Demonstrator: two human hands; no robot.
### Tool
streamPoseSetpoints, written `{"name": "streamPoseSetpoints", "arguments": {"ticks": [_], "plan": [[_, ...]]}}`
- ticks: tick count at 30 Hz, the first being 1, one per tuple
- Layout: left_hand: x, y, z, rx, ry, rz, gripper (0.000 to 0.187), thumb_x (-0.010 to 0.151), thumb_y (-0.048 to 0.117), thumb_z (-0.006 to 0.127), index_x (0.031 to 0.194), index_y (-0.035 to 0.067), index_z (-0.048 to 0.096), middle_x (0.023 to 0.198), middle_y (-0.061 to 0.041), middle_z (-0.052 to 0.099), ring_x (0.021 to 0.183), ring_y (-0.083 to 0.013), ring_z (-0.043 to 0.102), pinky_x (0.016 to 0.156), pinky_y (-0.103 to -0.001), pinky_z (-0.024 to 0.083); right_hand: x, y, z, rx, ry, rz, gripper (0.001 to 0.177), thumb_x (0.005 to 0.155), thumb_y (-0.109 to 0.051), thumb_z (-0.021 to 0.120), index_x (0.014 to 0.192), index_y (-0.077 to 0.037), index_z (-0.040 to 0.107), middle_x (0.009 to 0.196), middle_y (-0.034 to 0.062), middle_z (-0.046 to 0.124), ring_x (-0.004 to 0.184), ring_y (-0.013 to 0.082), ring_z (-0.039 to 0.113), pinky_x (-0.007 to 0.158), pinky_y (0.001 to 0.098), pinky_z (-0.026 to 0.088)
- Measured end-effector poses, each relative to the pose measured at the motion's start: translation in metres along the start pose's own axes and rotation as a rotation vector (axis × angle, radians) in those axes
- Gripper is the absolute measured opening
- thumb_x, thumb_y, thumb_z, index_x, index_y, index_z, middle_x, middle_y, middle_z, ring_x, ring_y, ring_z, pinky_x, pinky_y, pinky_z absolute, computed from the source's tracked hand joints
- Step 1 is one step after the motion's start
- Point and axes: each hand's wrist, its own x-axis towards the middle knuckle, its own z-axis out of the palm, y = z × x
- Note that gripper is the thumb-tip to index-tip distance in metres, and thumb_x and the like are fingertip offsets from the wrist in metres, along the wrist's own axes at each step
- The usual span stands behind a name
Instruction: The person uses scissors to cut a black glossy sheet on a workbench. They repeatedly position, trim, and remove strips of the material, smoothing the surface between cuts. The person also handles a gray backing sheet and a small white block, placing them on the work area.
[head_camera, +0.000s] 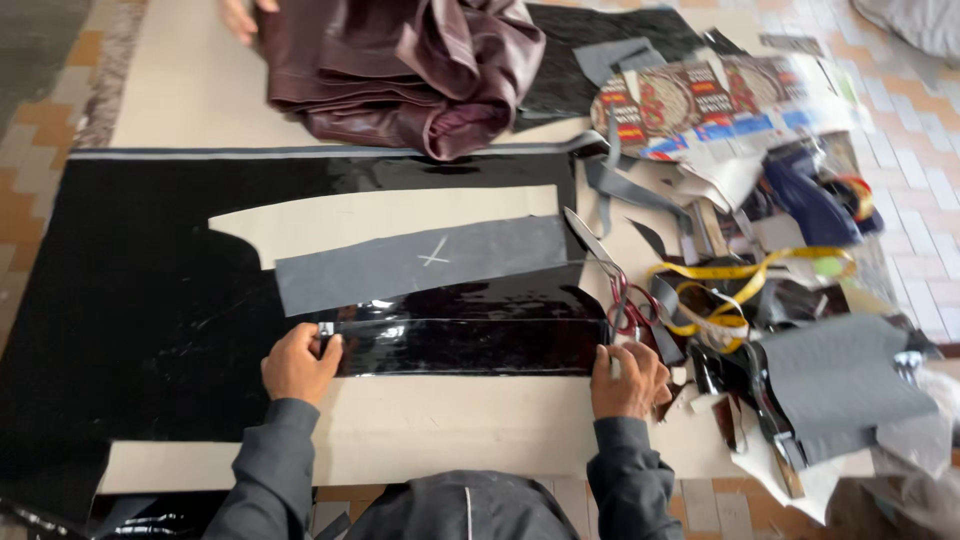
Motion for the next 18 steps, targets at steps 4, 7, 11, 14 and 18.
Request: {"name": "streamPoseSetpoints", "arguments": {"ticks": [4, 7, 11, 14, 18], "plan": [[-0.014, 0.007, 0.005, 0.157, 0.135, 0.143, 0.025, 0.088, 0.030, 0.073, 0.101, 0.010, 0.065, 0.091, -0.004, 0.065, 0.088, -0.0282, 0.061, 0.076, -0.049, 0.043, -0.001, 0.005, 0.003, -0.068, -0.038, 0.042, 0.010, 0.086, -0.026, 0.081, 0.090, -0.018, 0.076, 0.117, -0.0009, 0.066, 0.119, 0.0303, 0.053, 0.096, 0.0507, 0.035], [-0.018, 0.006, 0.005, 0.180, 0.142, 0.159, 0.025, 0.090, 0.028, 0.070, 0.105, 0.010, 0.063, 0.094, -0.005, 0.065, 0.089, -0.0272, 0.059, 0.077, -0.048, 0.043, -0.001, 0.004, 0.007, -0.068, -0.046, 0.048, 0.011, 0.089, -0.029, 0.079, 0.092, -0.019, 0.076, 0.120, -0.0003, 0.064, 0.122, 0.0311, 0.050, 0.100, 0.0509, 0.034], [-0.017, 0.004, 0.008, 0.159, 0.156, 0.174, 0.027, 0.091, 0.028, 0.068, 0.108, 0.009, 0.062, 0.093, -0.005, 0.064, 0.086, -0.0249, 0.058, 0.078, -0.047, 0.043, -0.004, 0.007, 0.005, -0.069, -0.093, 0.071, 0.010, 0.090, -0.029, 0.078, 0.091, -0.019, 0.076, 0.124, -0.0005, 0.063, 0.123, 0.0304, 0.049, 0.101, 0.0512, 0.032], [-0.016, 0.003, 0.008, 0.164, 0.134, 0.152, 0.024, 0.091, 0.029, 0.068, 0.106, 0.010, 0.062, 0.092, -0.004, 0.064, 0.085, -0.0246, 0.058, 0.077, -0.046, 0.043, -0.002, 0.009, 0.009, -0.107, -0.108, 0.079, 0.011, 0.090, -0.030, 0.077, 0.091, -0.019, 0.076, 0.124, -0.0006, 0.063, 0.123, 0.0310, 0.048, 0.103, 0.0509, 0.031], [-0.018, 0.002, 0.007, 0.174, 0.118, 0.152, 0.025, 0.091, 0.029, 0.068, 0.106, 0.010, 0.062, 0.090, -0.004, 0.063, 0.084, -0.0244, 0.057, 0.078, -0.046, 0.043, -0.004, 0.010, 0.010, -0.142, -0.125, 0.086, 0.012, 0.089, -0.031, 0.076, 0.091, -0.020, 0.076, 0.125, -0.0001, 0.062, 0.125, 0.0312, 0.048, 0.102, 0.0506, 0.030]]}}
